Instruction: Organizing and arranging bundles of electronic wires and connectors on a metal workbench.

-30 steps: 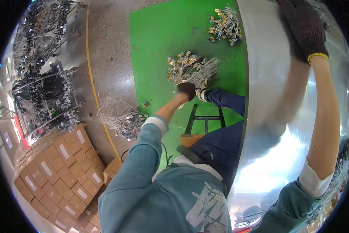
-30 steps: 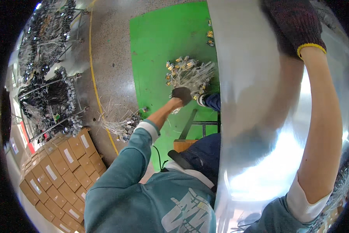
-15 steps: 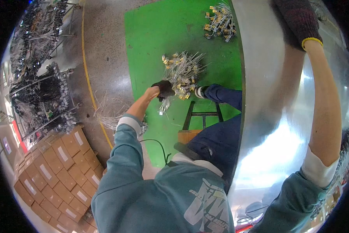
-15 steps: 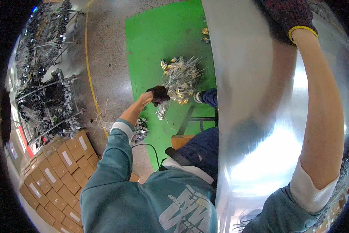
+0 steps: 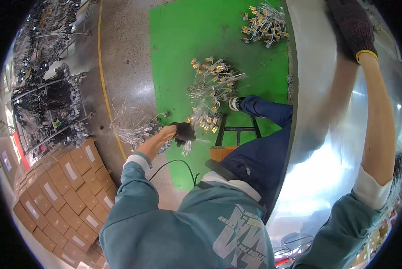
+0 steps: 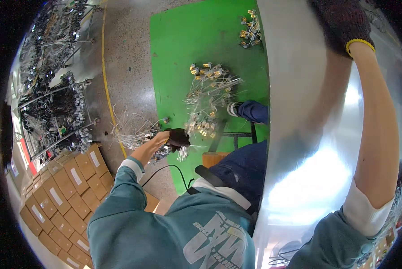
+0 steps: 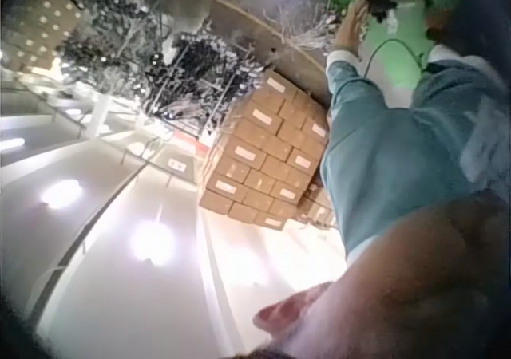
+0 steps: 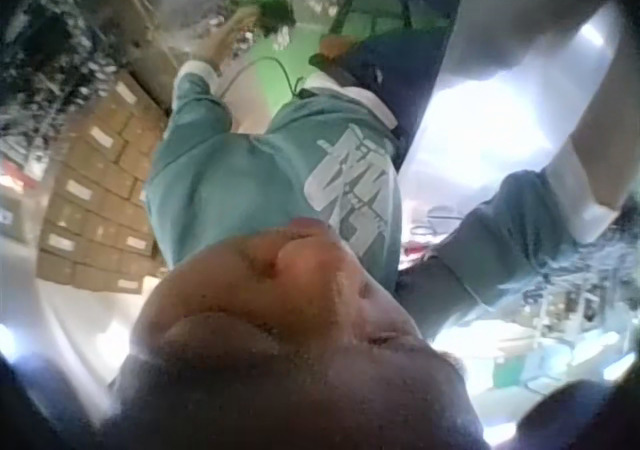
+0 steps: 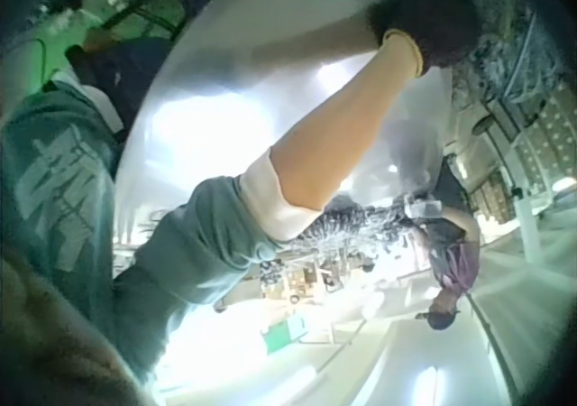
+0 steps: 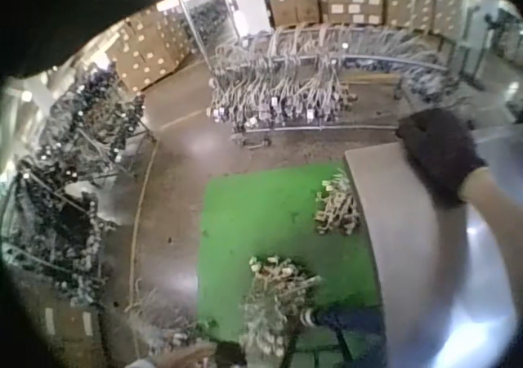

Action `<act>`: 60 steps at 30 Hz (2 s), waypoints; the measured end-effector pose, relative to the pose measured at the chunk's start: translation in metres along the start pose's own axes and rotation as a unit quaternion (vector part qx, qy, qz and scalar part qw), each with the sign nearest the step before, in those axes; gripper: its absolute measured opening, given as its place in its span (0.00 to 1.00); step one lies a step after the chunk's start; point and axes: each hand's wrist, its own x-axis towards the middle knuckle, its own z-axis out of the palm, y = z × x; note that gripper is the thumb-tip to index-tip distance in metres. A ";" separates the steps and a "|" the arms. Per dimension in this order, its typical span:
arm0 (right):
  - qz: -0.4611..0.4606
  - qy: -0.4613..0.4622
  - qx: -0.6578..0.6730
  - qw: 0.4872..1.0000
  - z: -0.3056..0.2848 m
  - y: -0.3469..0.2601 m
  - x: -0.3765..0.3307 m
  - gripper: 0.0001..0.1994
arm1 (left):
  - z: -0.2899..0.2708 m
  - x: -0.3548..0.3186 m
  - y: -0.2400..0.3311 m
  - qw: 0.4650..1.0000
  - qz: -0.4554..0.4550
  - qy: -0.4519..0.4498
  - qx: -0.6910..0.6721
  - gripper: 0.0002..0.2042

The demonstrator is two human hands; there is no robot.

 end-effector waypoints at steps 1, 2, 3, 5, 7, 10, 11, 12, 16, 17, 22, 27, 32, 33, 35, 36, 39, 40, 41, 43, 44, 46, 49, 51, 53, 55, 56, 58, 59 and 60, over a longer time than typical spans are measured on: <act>0.020 0.001 0.017 1.000 0.000 -0.001 -0.002 0.23 | 0.006 -0.004 -0.016 0.994 0.030 -0.003 -0.108 0.16; 0.018 0.008 -0.024 1.000 0.000 -0.002 -0.002 0.23 | 0.011 -0.004 -0.034 0.976 0.045 -0.012 -0.212 0.16; 0.016 0.013 -0.044 0.999 0.001 -0.002 -0.002 0.23 | 0.010 0.000 -0.056 0.982 0.062 -0.034 -0.173 0.15; 0.010 0.000 -0.078 0.997 0.002 0.003 0.000 0.23 | 0.038 0.001 -0.108 0.902 0.030 0.011 -0.430 0.14; 0.008 -0.020 -0.089 0.996 0.005 0.011 -0.001 0.23 | 0.062 0.008 -0.155 0.748 -0.030 -0.072 -0.659 0.12; -0.009 0.033 -0.110 0.993 0.014 0.024 0.001 0.23 | 0.110 0.019 -0.194 0.645 0.032 -0.152 -0.748 0.15; -0.082 0.044 -0.181 0.979 0.016 0.028 0.003 0.22 | 0.121 0.025 -0.199 0.621 0.082 -0.240 -0.742 0.16; -0.118 0.046 -0.217 0.968 0.017 0.033 0.001 0.22 | 0.134 0.038 -0.194 0.604 0.006 -0.071 -0.794 0.19; -0.052 0.074 -0.127 0.988 0.017 0.031 0.001 0.22 | 0.161 0.057 -0.183 0.557 0.069 -0.127 -0.818 0.17; -0.052 0.059 -0.180 0.981 0.017 0.026 0.003 0.22 | 0.166 0.054 -0.185 0.536 0.063 -0.071 -0.839 0.18; -0.019 0.073 -0.127 0.989 0.010 0.009 -0.012 0.22 | 0.178 0.017 -0.218 0.567 0.013 0.043 -0.823 0.21; -0.042 0.118 -0.096 0.987 0.009 0.002 -0.032 0.17 | 0.158 -0.007 -0.237 0.608 0.066 0.000 -0.791 0.21; -0.077 0.204 -0.043 0.975 0.012 -0.006 -0.055 0.13 | 0.124 -0.040 -0.216 0.963 -0.036 0.229 -0.137 0.17; -0.086 0.214 -0.034 0.973 0.011 -0.007 -0.061 0.12 | 0.118 -0.045 -0.206 0.971 -0.052 0.234 -0.017 0.17; -0.073 0.197 -0.018 0.978 0.008 -0.010 -0.072 0.11 | 0.108 -0.049 -0.181 0.957 -0.058 0.231 0.168 0.18; -0.061 0.174 -0.002 0.983 0.004 -0.012 -0.079 0.11 | 0.103 -0.046 -0.167 0.941 -0.051 0.225 0.247 0.19; -0.039 0.163 0.009 0.986 -0.003 -0.014 -0.099 0.10 | 0.091 -0.040 -0.133 0.897 -0.029 0.212 0.386 0.20; -0.061 0.164 0.005 0.985 -0.006 -0.014 -0.102 0.10 | 0.088 -0.040 -0.125 0.890 -0.035 0.209 0.404 0.20; -0.055 0.167 0.002 0.984 -0.008 -0.015 -0.108 0.10 | 0.086 -0.041 -0.119 0.892 -0.070 0.200 0.399 0.20; -0.079 0.186 0.032 0.979 -0.009 -0.017 -0.117 0.09 | 0.083 -0.045 -0.108 0.881 -0.066 0.183 0.432 0.20; -0.075 0.192 0.033 0.978 -0.010 -0.018 -0.120 0.09 | 0.081 -0.049 -0.103 0.870 -0.057 0.171 0.460 0.20; -0.085 0.203 0.040 0.975 -0.012 -0.019 -0.125 0.09 | 0.079 -0.058 -0.094 0.863 -0.055 0.213 0.454 0.21; -0.077 0.202 0.041 0.975 -0.014 -0.018 -0.130 0.09 | 0.074 -0.069 -0.085 0.943 -0.136 0.185 0.240 0.24; -0.084 0.218 0.033 0.972 -0.014 -0.017 -0.133 0.08 | 0.068 -0.076 -0.083 0.966 -0.083 0.200 0.140 0.23; -0.093 0.231 0.032 0.968 -0.014 -0.017 -0.135 0.08 | 0.064 -0.081 -0.079 0.975 -0.070 0.208 0.020 0.17; -0.066 0.198 0.059 0.976 -0.014 -0.017 -0.137 0.09 | 0.063 -0.085 -0.069 0.974 -0.079 0.203 -0.062 0.13; -0.062 0.196 0.061 0.977 -0.013 -0.017 -0.136 0.09 | 0.063 -0.084 -0.058 0.974 -0.101 0.186 -0.080 0.14; -0.059 0.209 0.041 0.975 -0.012 -0.017 -0.136 0.09 | 0.071 -0.089 -0.040 0.970 -0.089 0.201 -0.105 0.13; -0.055 0.204 0.036 0.977 -0.012 -0.016 -0.135 0.09 | 0.079 -0.093 -0.032 0.963 -0.081 0.233 -0.109 0.14; -0.054 0.203 0.034 0.977 -0.011 -0.015 -0.134 0.09 | 0.091 -0.098 -0.028 0.959 -0.137 0.215 -0.121 0.14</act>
